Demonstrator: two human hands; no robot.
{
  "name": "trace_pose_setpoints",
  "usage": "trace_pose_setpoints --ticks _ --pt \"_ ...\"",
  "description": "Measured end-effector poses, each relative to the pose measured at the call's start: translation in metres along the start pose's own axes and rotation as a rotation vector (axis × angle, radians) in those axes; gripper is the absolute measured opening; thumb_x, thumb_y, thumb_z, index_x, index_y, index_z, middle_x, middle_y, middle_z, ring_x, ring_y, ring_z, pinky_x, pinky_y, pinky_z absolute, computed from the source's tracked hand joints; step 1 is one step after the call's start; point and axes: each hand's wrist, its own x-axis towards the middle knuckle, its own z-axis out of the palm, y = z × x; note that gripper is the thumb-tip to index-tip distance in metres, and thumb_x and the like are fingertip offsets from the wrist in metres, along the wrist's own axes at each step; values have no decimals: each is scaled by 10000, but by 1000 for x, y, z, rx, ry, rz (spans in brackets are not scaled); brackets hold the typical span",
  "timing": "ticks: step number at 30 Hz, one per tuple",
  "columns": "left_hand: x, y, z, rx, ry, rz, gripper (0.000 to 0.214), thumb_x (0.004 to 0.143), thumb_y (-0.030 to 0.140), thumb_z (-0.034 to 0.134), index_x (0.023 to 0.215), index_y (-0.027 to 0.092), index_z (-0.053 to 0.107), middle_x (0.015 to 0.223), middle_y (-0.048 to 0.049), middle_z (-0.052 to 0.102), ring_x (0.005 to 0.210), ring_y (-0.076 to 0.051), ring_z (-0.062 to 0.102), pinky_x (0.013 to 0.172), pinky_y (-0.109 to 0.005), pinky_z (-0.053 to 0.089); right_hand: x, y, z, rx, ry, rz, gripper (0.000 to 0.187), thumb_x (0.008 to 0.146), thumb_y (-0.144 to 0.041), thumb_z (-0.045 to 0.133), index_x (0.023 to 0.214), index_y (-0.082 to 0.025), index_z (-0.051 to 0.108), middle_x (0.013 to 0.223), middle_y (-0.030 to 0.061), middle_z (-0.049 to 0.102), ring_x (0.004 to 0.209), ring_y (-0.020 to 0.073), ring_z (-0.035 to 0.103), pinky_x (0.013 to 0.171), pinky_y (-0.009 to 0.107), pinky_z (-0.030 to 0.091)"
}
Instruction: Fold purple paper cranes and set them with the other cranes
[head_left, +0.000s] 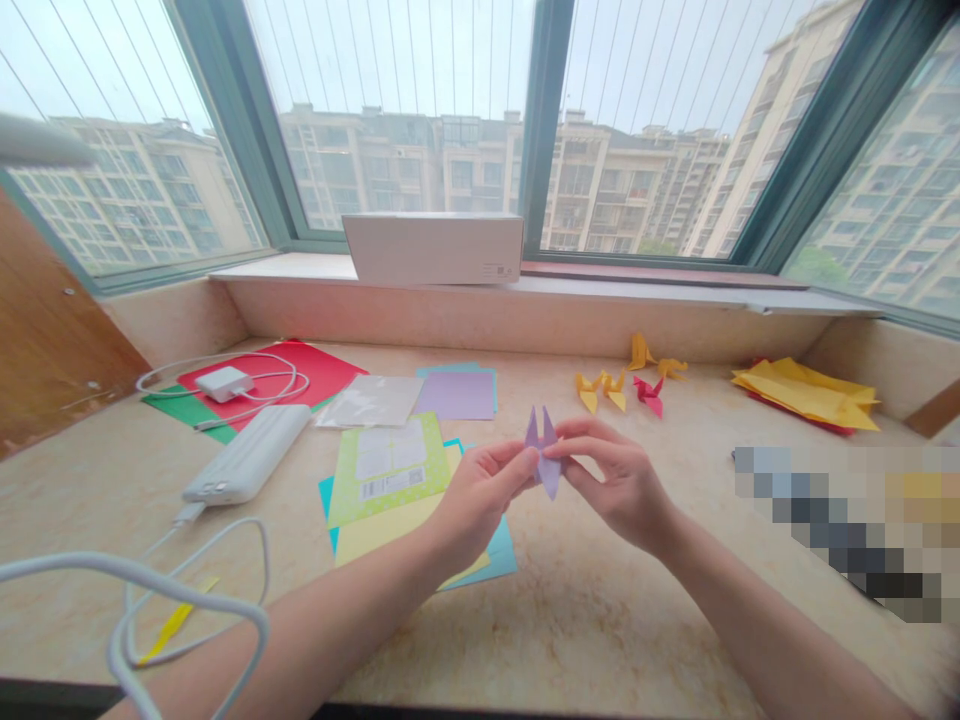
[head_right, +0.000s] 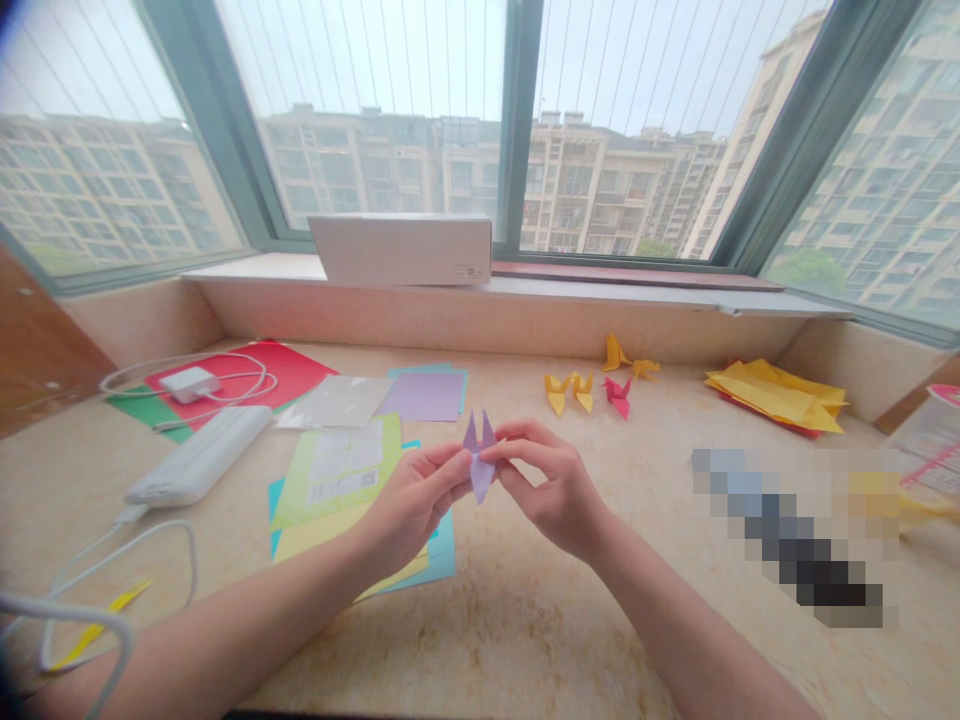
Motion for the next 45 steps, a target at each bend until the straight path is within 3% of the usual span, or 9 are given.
trace_pose_setpoints --ticks 5,10,20,27,30,36,41,45 --pt "0 1 -2 -13 -37 9 301 864 366 713 1087 168 760 1078 -96 746 1037 -224 667 1028 -376 448 -1 0 -2 -20 -43 7 191 908 -219 622 1043 -267 749 1118 83 686 1048 241 661 925 406 538" --pt "2 -1 -3 -24 -65 19 308 881 337 703 1150 191 738 1140 -88 729 1086 -216 650 1070 -378 420 -1 3 3 -3 35 -9 133 897 -200 662 984 -270 734 1082 66 683 1037 225 658 914 392 534" --pt "5 -8 -6 41 -13 41 266 882 386 691 1040 187 769 1026 -75 752 1000 -213 670 1015 -379 449 -3 3 10 -26 80 30 83 860 -212 721 932 -250 704 977 45 667 919 205 659 839 360 541" --pt "3 -3 -6 166 19 29 310 862 377 712 1079 162 758 1012 -78 747 990 -212 643 972 -352 447 -4 5 11 52 71 54 69 869 -211 713 923 -252 724 991 45 677 939 206 662 856 363 536" --pt "3 -2 -7 208 39 40 303 867 378 703 1060 151 762 963 -76 750 939 -205 643 901 -326 463 -4 6 14 148 84 114 103 846 -246 742 946 -251 714 991 47 684 934 208 663 857 369 542" --pt "3 -1 -8 212 26 61 296 858 380 713 1037 148 751 984 -82 750 965 -222 655 903 -339 472 -3 4 19 453 183 330 305 788 -297 801 1057 -251 665 890 22 700 836 167 668 793 312 564" --pt "3 -1 -7 227 -4 62 292 845 357 734 1043 143 723 974 -80 742 996 -226 651 895 -334 471 -4 -1 21 446 195 321 230 796 -260 789 1002 -263 685 828 -7 677 801 140 638 778 276 540" --pt "5 1 -6 240 -3 72 269 856 363 723 990 132 691 877 -60 706 862 -182 644 823 -313 489 -4 -2 19 417 121 330 274 829 -282 757 1087 -257 670 845 3 679 784 151 631 766 306 538"
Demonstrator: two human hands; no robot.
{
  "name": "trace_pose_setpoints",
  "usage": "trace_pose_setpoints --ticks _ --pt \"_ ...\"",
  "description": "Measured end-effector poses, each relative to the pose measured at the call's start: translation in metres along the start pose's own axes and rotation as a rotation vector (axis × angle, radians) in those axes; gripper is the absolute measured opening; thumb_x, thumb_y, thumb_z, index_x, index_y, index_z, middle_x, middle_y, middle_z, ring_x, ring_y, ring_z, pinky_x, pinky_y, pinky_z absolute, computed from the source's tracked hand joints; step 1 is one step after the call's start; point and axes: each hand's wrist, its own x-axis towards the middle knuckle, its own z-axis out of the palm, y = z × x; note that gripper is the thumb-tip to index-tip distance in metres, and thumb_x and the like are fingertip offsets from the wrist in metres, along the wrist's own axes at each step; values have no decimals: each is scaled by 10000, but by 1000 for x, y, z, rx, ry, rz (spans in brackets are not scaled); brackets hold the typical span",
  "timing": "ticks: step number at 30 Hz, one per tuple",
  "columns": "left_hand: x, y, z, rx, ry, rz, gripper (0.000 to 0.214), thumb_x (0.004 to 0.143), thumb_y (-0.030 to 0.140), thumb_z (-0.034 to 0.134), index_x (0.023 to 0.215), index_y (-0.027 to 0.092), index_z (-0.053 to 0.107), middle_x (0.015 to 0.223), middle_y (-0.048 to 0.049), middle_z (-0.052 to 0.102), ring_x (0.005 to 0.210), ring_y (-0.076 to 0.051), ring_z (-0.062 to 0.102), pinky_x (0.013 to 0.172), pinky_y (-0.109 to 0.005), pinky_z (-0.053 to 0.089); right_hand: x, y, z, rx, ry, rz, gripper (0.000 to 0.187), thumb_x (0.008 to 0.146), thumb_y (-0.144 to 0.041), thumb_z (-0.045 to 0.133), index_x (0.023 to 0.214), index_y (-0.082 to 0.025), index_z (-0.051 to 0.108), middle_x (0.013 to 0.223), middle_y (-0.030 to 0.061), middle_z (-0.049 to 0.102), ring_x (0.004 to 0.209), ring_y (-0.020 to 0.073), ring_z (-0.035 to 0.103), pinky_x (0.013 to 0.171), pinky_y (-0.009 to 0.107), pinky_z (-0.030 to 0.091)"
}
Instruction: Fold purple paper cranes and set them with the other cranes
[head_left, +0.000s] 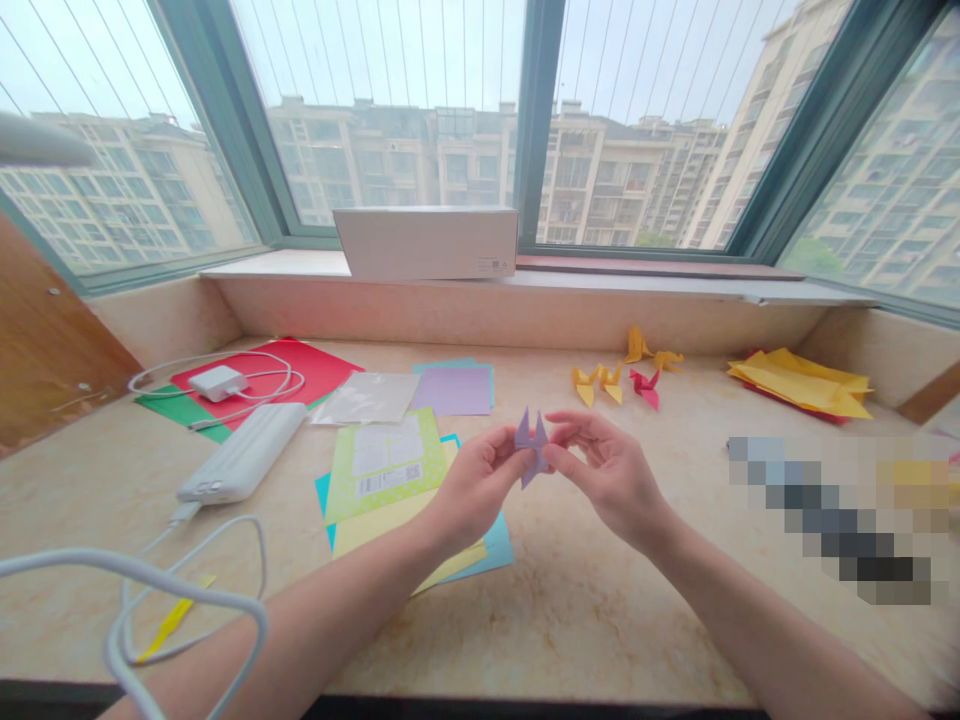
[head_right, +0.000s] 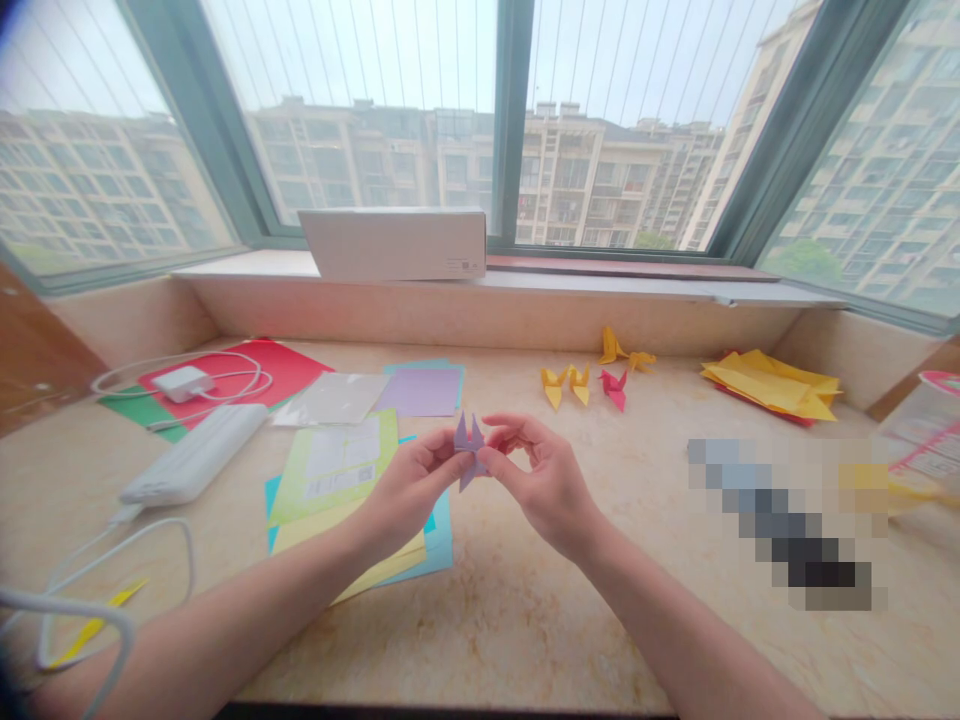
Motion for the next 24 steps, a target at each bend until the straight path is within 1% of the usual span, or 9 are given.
trace_pose_setpoints --ticks 2,4,8,13,17,19,20,22,24 --pt "0 0 0 -11 -18 -14 286 864 387 710 981 130 668 837 -47 670 788 -164 625 770 -310 499 0 -2 -2 -28 -29 21 287 853 -317 731 1124 -252 666 857 14 690 778 159 638 759 321 534" --pt "0 -1 0 -55 -65 -44 301 877 405 690 993 130 651 820 -33 628 724 -143 594 714 -295 492 0 -4 -4 -53 -35 34 281 879 -354 697 1138 -248 672 889 30 707 796 172 655 774 341 532" --pt "-1 -5 -2 -203 -161 -98 299 902 380 661 1076 138 638 781 -4 552 654 -103 512 631 -246 427 1 -9 -6 -88 -13 63 291 890 -395 674 1128 -229 697 944 66 737 865 209 684 820 382 530" --pt "-1 -6 -3 -288 -222 -147 276 915 345 637 1097 137 643 757 -4 517 639 -102 477 605 -247 386 3 -13 -7 -104 25 76 292 850 -415 714 1053 -207 722 921 78 752 850 216 692 794 372 530" --pt "-1 -7 -4 -292 -229 -173 241 919 338 624 1059 144 646 761 -3 500 633 -104 475 594 -254 367 5 -14 -7 -82 25 111 283 824 -418 740 1006 -202 730 900 71 748 825 209 689 763 355 533" --pt "-1 -8 -4 -268 -233 -171 246 923 342 617 1070 147 643 759 -1 492 633 -104 471 589 -255 357 5 -13 -7 -69 25 122 283 813 -416 753 998 -203 730 884 63 742 807 201 683 744 344 533" --pt "-1 -8 -4 -252 -232 -164 267 926 344 613 1107 148 637 757 2 488 633 -104 465 589 -255 353 5 -13 -7 -64 26 123 281 810 -415 756 995 -205 729 875 58 738 798 197 679 735 339 532" --pt "-2 -8 -3 -219 -218 -146 369 932 345 602 1252 164 578 769 6 489 642 -106 456 594 -257 357 5 -12 -7 -58 28 124 273 810 -412 757 988 -207 726 853 48 730 778 187 669 719 329 529" --pt "-4 -7 -2 -184 -195 -140 510 943 345 581 1411 199 439 796 9 506 654 -112 462 612 -266 376 4 -12 -7 -54 30 124 262 811 -404 758 982 -209 721 837 40 723 761 179 660 708 322 525"
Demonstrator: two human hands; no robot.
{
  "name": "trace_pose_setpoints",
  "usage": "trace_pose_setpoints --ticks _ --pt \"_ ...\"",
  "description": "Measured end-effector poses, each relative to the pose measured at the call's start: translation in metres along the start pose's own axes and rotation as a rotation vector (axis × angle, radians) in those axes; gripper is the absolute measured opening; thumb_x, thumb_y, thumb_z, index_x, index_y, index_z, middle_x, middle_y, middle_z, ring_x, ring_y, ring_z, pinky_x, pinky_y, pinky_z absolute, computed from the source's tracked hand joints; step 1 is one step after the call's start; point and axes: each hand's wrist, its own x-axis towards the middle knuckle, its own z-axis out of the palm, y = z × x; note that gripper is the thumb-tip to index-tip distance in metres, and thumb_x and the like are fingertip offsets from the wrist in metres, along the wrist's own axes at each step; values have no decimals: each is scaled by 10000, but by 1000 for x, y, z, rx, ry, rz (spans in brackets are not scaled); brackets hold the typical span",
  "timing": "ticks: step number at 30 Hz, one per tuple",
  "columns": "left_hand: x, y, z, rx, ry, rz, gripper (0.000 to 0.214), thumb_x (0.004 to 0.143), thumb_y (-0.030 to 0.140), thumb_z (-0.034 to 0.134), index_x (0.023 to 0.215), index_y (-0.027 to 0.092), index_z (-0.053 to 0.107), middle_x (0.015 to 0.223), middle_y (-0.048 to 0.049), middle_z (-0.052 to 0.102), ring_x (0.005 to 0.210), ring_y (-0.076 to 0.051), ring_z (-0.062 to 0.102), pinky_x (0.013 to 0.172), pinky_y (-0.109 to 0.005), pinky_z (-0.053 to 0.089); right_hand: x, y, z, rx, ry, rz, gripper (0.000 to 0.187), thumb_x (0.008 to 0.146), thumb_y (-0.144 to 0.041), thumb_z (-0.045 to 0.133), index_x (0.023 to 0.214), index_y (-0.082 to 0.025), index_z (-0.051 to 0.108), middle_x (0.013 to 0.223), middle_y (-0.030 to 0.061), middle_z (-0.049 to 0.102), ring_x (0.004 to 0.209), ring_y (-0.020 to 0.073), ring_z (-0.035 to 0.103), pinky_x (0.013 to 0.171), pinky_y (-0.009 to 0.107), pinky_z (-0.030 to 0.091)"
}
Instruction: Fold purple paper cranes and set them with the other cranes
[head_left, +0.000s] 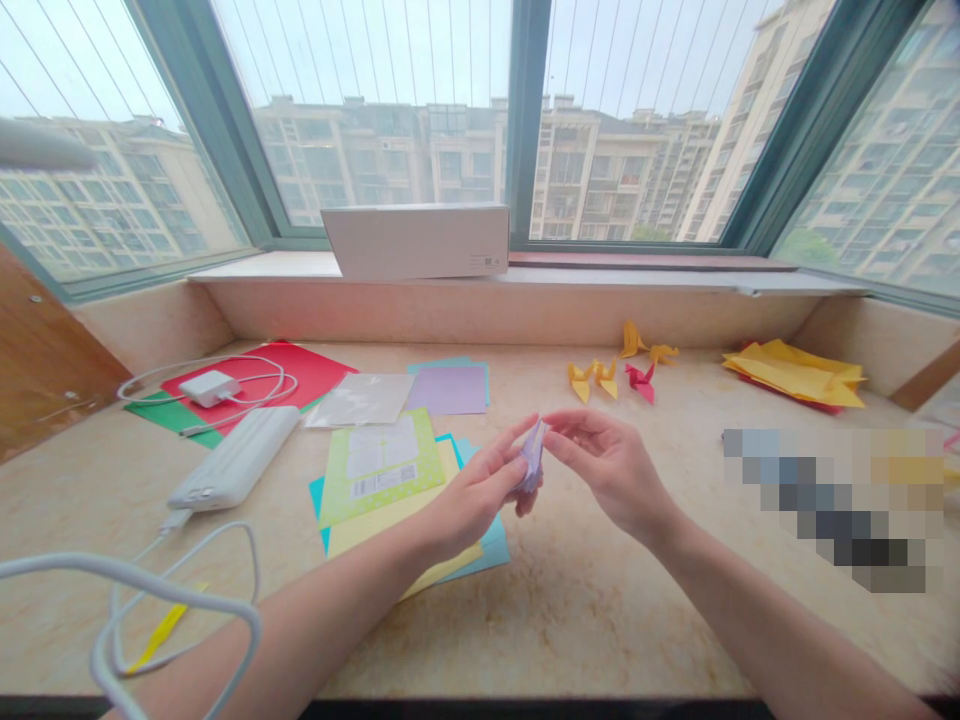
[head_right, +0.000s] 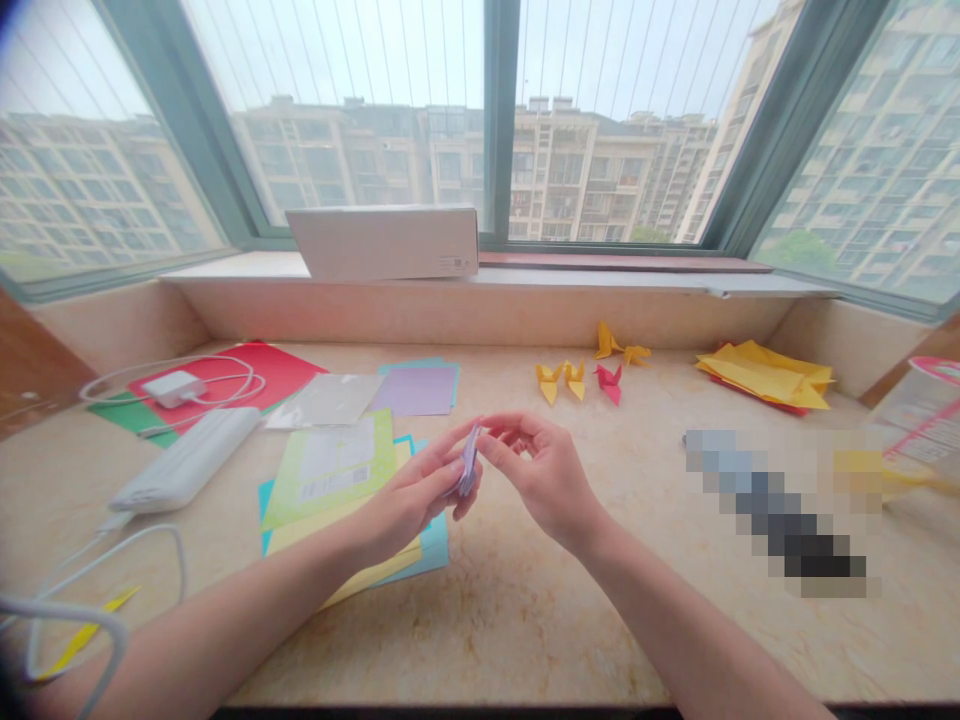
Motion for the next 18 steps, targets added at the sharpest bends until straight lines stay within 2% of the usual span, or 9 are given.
trace_pose_setpoints --ticks 3,8,14,18 --pt "-2 2 2 81 20 -8 559 965 341 531 1464 222 309 797 19 531 648 -117 486 646 -288 402 -1 -1 1 -3 6 -11 236 808 -378 763 962 -206 715 857 41 725 756 171 652 710 320 520" --pt "-4 8 5 174 2 -18 404 969 300 473 1336 188 349 767 22 568 657 -130 558 695 -308 417 -2 -2 3 5 -6 -5 248 806 -349 765 999 -209 695 898 51 731 773 172 658 715 321 519" --pt "-6 10 5 216 -59 -66 418 968 285 457 1356 191 330 797 4 608 683 -146 595 710 -316 431 -5 -4 4 31 -70 -8 250 821 -316 748 1040 -214 684 869 37 726 781 171 670 730 327 531" --pt "-5 7 6 252 -57 -44 457 988 331 461 1401 207 313 967 -57 655 837 -183 638 790 -355 461 -6 -5 5 44 -92 -12 251 817 -317 755 1041 -222 695 850 29 723 740 160 666 685 309 537"
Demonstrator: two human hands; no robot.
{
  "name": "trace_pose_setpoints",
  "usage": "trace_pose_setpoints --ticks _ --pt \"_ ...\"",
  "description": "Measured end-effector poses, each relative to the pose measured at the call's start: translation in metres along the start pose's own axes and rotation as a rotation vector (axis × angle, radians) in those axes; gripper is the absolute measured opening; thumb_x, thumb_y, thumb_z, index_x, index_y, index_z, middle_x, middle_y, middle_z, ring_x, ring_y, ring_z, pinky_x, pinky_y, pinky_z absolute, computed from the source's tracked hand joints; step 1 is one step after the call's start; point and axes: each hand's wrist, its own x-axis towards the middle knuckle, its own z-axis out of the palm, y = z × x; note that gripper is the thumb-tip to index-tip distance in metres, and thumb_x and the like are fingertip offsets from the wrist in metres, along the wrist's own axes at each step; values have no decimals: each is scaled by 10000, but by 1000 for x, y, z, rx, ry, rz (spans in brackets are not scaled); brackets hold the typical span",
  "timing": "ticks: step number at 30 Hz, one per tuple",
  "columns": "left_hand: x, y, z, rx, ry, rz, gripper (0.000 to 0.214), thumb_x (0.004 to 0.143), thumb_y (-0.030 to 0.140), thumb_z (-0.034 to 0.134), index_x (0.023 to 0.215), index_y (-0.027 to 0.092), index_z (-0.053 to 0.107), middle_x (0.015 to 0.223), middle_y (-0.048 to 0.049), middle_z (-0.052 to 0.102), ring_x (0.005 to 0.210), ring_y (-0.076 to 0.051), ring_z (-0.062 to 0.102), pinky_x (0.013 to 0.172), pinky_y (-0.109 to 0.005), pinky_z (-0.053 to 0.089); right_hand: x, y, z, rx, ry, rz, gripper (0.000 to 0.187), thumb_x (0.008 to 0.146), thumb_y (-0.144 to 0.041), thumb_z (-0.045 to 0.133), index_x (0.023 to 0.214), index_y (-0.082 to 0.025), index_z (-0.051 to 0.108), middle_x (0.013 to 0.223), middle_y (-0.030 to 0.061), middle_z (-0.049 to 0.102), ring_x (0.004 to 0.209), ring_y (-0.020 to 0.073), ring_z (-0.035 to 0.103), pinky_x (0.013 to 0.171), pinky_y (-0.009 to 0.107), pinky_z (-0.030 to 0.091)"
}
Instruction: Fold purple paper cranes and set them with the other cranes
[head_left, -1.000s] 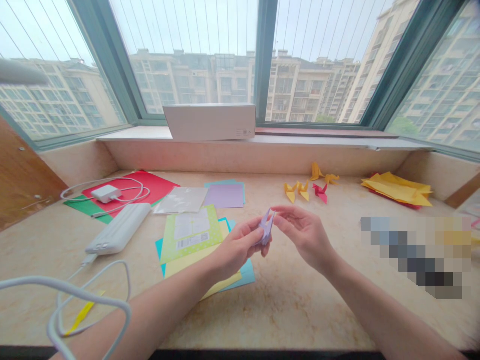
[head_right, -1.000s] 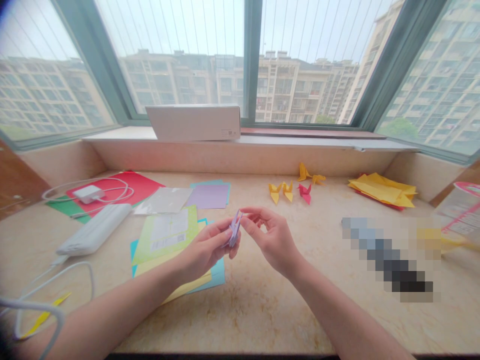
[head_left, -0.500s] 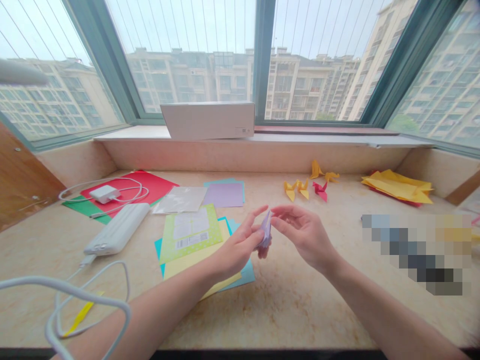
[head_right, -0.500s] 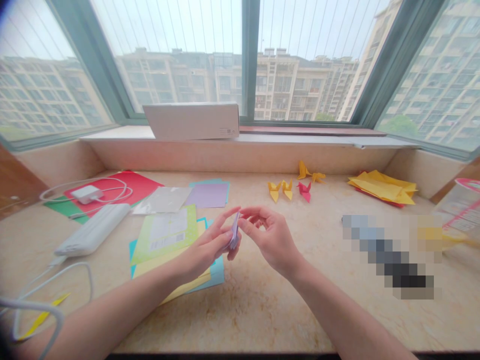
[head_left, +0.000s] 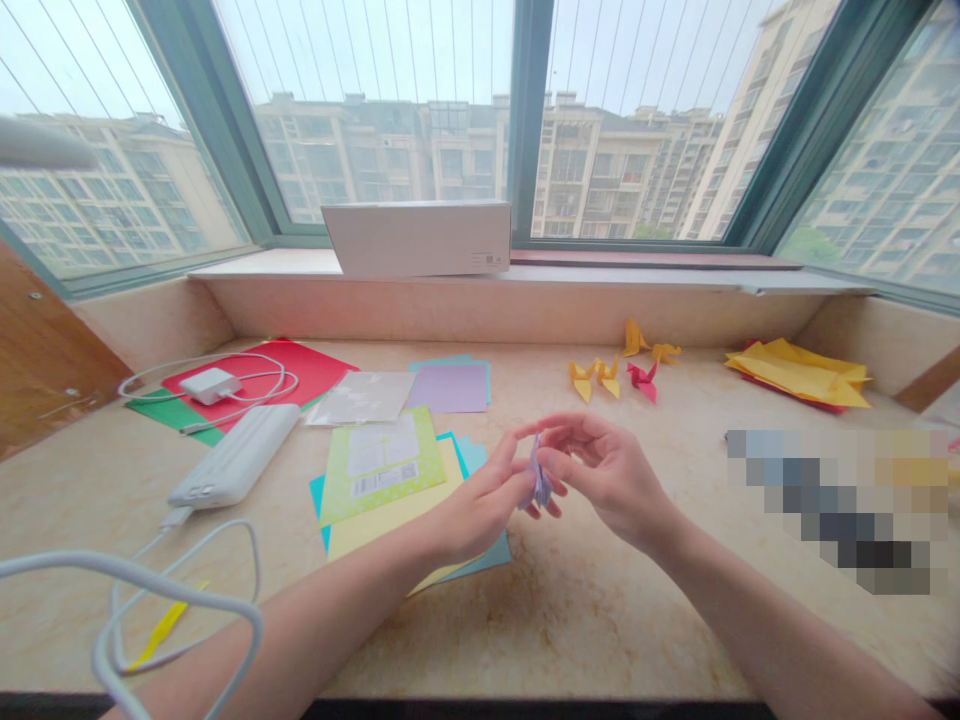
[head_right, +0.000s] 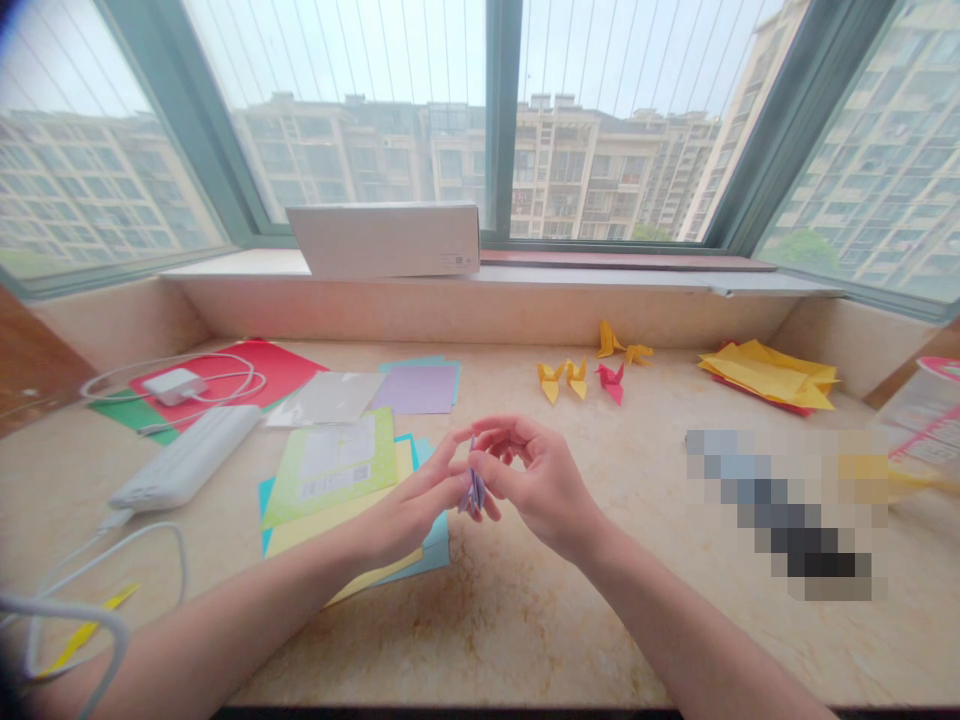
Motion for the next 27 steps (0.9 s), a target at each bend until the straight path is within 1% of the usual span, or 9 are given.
trace_pose_setpoints --ticks 3,5,7,9,11,14,20,24,27 --pt "1 -3 1 54 124 128 373 985 344 495 1320 209 403 1148 -103 633 1034 -208 616 909 -379 457 0 2 0 34 33 19 257 797 -329 775 1020 -224 701 827 26 721 738 162 674 673 300 551" --pt "2 -4 0 152 243 243 271 967 336 536 1195 195 496 1165 -106 619 1071 -214 602 913 -367 464 1 3 1 51 52 31 266 781 -329 788 1008 -223 700 819 24 723 748 162 681 696 303 563" --pt "2 -2 -1 306 351 299 172 943 319 577 1041 178 570 1055 -84 639 978 -198 613 850 -335 478 1 4 1 46 52 42 280 772 -330 796 1009 -217 700 820 27 724 752 165 686 703 307 571" --pt "2 1 -3 456 412 301 129 922 299 606 906 171 609 907 -52 650 834 -169 602 763 -301 470 2 4 1 36 52 47 292 769 -331 799 1017 -212 700 826 32 726 755 168 689 703 309 577" --pt "1 4 -4 545 413 305 138 908 285 624 831 171 624 802 -30 651 744 -152 581 709 -281 450 2 4 0 43 50 51 294 767 -327 801 1017 -212 699 835 35 730 768 170 695 712 311 583" --pt "1 4 -4 575 383 327 127 896 274 644 825 169 647 754 -21 663 714 -146 584 695 -271 442 3 6 -1 83 42 68 281 768 -321 800 1006 -217 693 837 30 735 779 165 700 722 308 590" --pt "3 -2 -3 493 379 293 148 896 289 651 826 160 665 754 -37 679 712 -154 599 700 -276 466 3 8 -2 109 52 107 291 744 -360 819 964 -205 708 848 47 744 773 181 707 693 330 612" --pt "3 -1 -4 429 354 266 172 906 305 640 840 149 674 770 -57 691 734 -164 620 723 -292 486 3 7 -2 126 60 131 288 725 -366 834 934 -205 718 827 41 747 759 182 709 687 331 611" --pt "3 0 -4 420 361 256 153 908 282 631 859 144 675 759 -54 691 709 -158 622 708 -288 493 3 6 -2 110 62 126 272 728 -345 836 933 -205 724 826 42 751 759 174 706 702 322 601"
